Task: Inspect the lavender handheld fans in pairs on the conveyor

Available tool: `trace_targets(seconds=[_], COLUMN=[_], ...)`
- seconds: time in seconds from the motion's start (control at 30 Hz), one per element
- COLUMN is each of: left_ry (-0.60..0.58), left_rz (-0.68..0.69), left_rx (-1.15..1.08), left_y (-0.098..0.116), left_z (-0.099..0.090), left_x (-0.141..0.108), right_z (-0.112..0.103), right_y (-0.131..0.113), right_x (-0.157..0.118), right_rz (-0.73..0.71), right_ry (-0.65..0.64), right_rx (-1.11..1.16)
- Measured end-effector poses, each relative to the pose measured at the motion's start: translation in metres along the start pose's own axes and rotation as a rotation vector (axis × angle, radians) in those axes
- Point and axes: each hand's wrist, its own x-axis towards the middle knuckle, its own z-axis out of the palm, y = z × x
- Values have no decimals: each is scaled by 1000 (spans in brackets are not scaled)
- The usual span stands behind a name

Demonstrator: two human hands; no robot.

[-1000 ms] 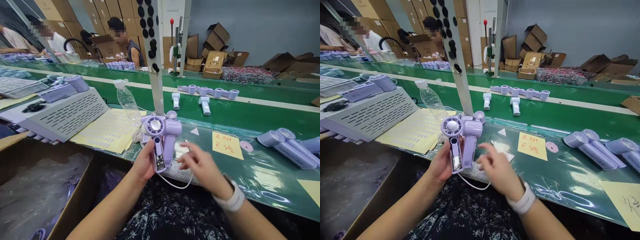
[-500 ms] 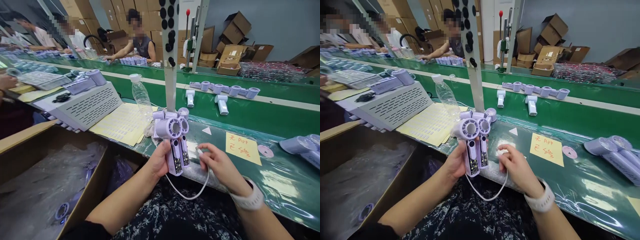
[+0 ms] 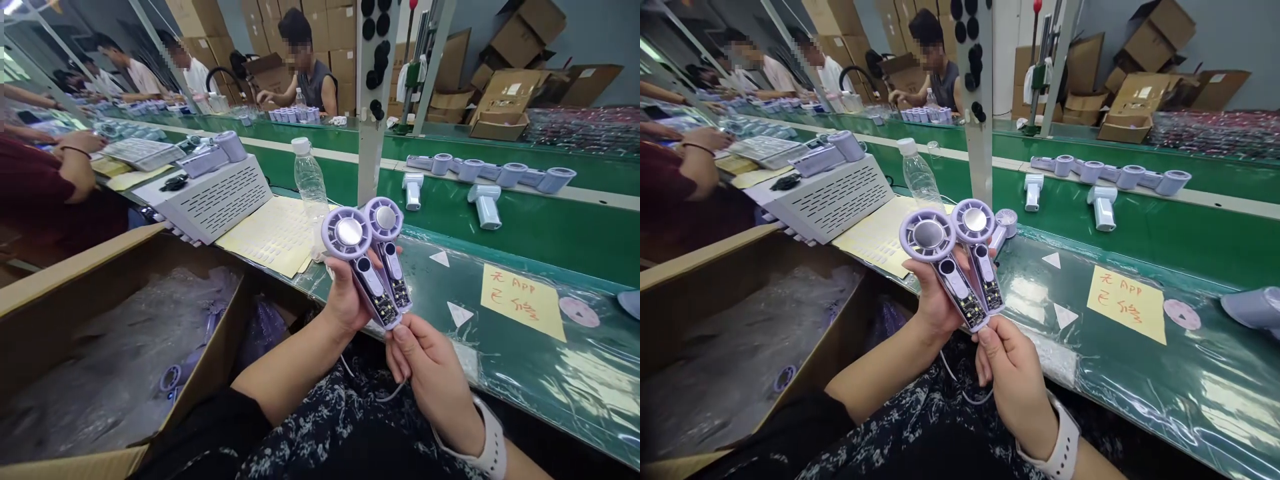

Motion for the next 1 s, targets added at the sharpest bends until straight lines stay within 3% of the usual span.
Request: trace_targets(seconds=[0.17,0.33,0.4,0.57,0.73,0.9,1.0], left_ry=[38,71,50,-38,5,-24,15], left_rz=[-17,-179,-197,-82,-10,-50,-69], left_rx=[-66,-248,-274,-126,-23,-71,-81], left_y=[1,11,14,13,1,-3,1], left_z=[3,6,5,2,-1,-4,-6], left_x=[-3,-4,-4,-10,-20,-20,-13], right_z=[-6,-9,-7,0,7,1,-3], right_y=[-2,-4,-4,1,12,8,-2], right_x=[-1,-4,-3,-5,-9,-7,-9], right_rz=[-173,-405,-369,-104,-7,-22,-119], right_ry=[-72,-58,-15,68,168,113,53], right_rx=[-292,-368,-354,-143,109,-62,-235])
